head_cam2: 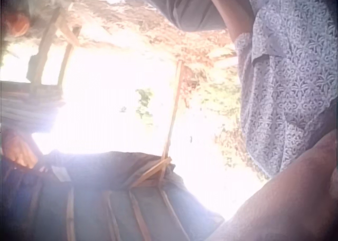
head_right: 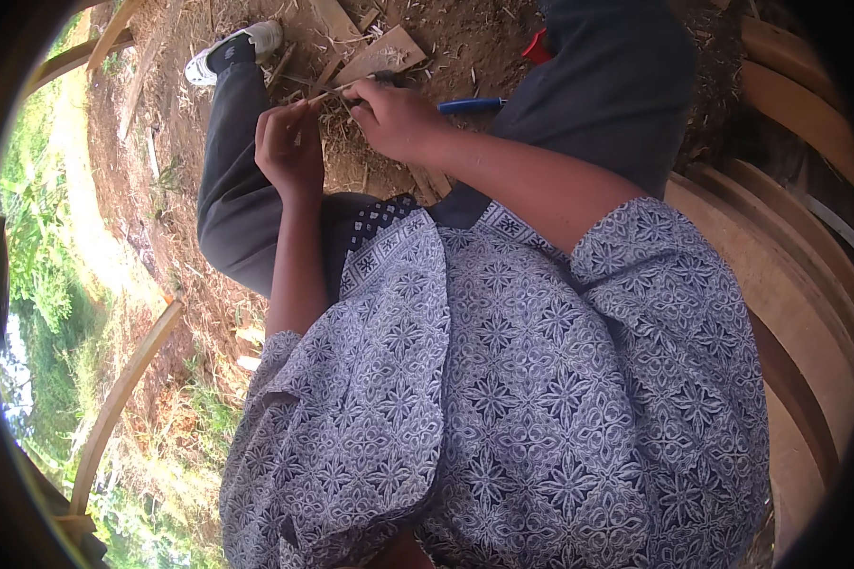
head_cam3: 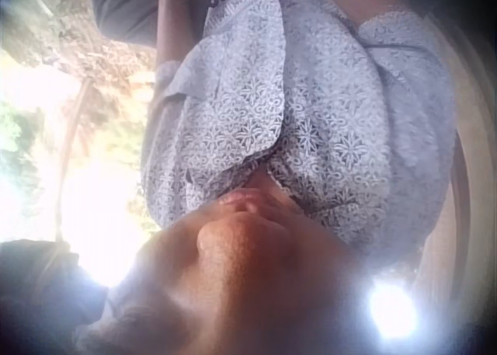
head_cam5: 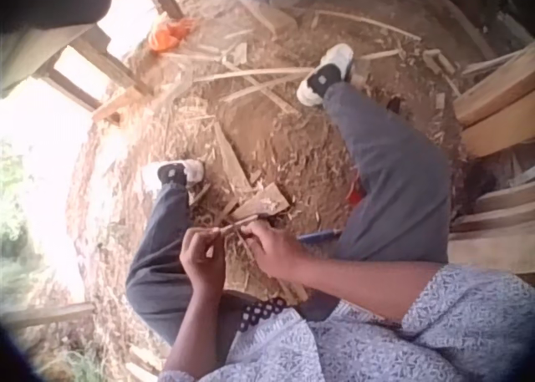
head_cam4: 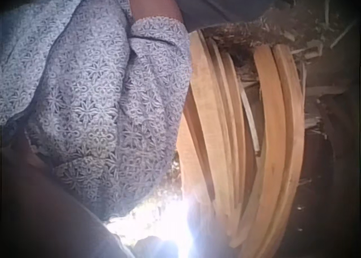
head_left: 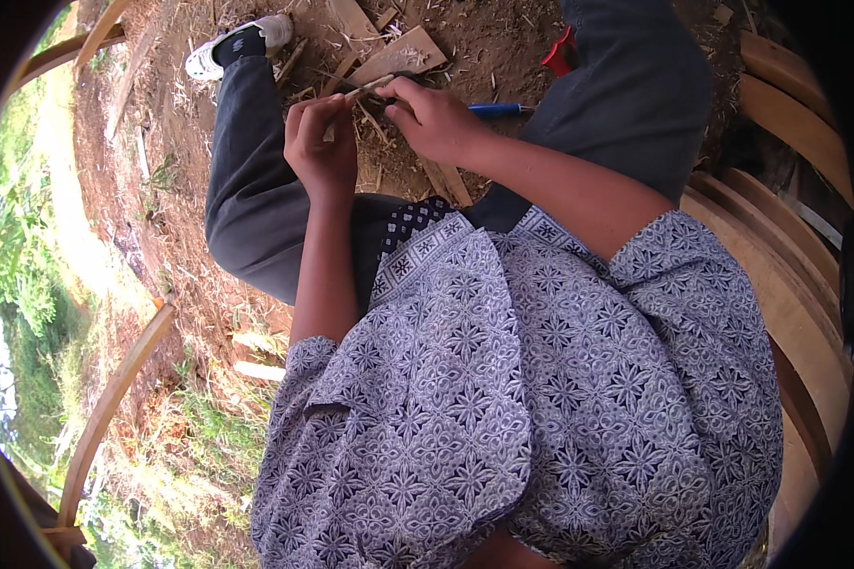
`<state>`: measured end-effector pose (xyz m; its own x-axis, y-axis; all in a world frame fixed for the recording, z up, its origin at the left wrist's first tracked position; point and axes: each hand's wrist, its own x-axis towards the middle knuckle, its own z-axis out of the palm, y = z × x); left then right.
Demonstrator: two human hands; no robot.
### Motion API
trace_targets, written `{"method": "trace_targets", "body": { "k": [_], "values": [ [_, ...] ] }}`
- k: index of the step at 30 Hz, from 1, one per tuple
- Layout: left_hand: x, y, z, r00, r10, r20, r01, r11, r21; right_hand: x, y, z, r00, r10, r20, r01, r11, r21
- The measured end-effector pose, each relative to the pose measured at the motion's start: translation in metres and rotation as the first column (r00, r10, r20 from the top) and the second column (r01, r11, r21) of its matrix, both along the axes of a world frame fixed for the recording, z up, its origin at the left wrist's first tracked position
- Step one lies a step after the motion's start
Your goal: The person sits on the ground and uses a knife to carve a small piece of wood held between their legs. They repeatedly scrape the wood to remove shavings and refine its shape.
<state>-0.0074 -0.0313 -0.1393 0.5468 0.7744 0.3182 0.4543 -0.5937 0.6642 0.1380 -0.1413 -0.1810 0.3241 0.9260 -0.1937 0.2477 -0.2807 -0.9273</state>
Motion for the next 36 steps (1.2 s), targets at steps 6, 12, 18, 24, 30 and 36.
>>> {"method": "trace_targets", "body": {
  "k": [6,12,18,24,30,36],
  "values": [
    [-0.002,-0.001,-0.002,0.999,0.038,0.014,-0.037,0.999,-0.022,0.006,-0.001,-0.001,0.999,0.051,-0.011,-0.052,0.984,-0.172],
    [0.001,-0.004,-0.002,0.998,0.045,0.047,-0.044,0.999,-0.018,0.006,-0.001,-0.021,0.999,0.032,0.042,-0.025,0.987,-0.162],
    [0.005,-0.005,0.002,0.997,0.06,0.046,-0.059,0.998,-0.033,-0.008,-0.009,-0.001,0.996,-0.021,0.081,0.029,0.994,-0.105],
    [0.003,-0.004,-0.001,0.993,0.081,0.086,-0.074,0.994,-0.083,0.011,-0.004,-0.001,0.991,0.128,0.042,-0.115,0.967,-0.226],
    [0.0,-0.006,0.001,0.997,0.064,0.047,-0.061,0.997,-0.052,-0.001,-0.006,-0.001,0.988,0.067,0.136,-0.052,0.992,-0.111],
    [-0.002,0.001,-0.003,0.999,0.037,0.026,-0.036,0.998,-0.048,0.005,-0.006,-0.015,0.992,0.086,0.097,-0.067,0.98,-0.185]
  ]
}}
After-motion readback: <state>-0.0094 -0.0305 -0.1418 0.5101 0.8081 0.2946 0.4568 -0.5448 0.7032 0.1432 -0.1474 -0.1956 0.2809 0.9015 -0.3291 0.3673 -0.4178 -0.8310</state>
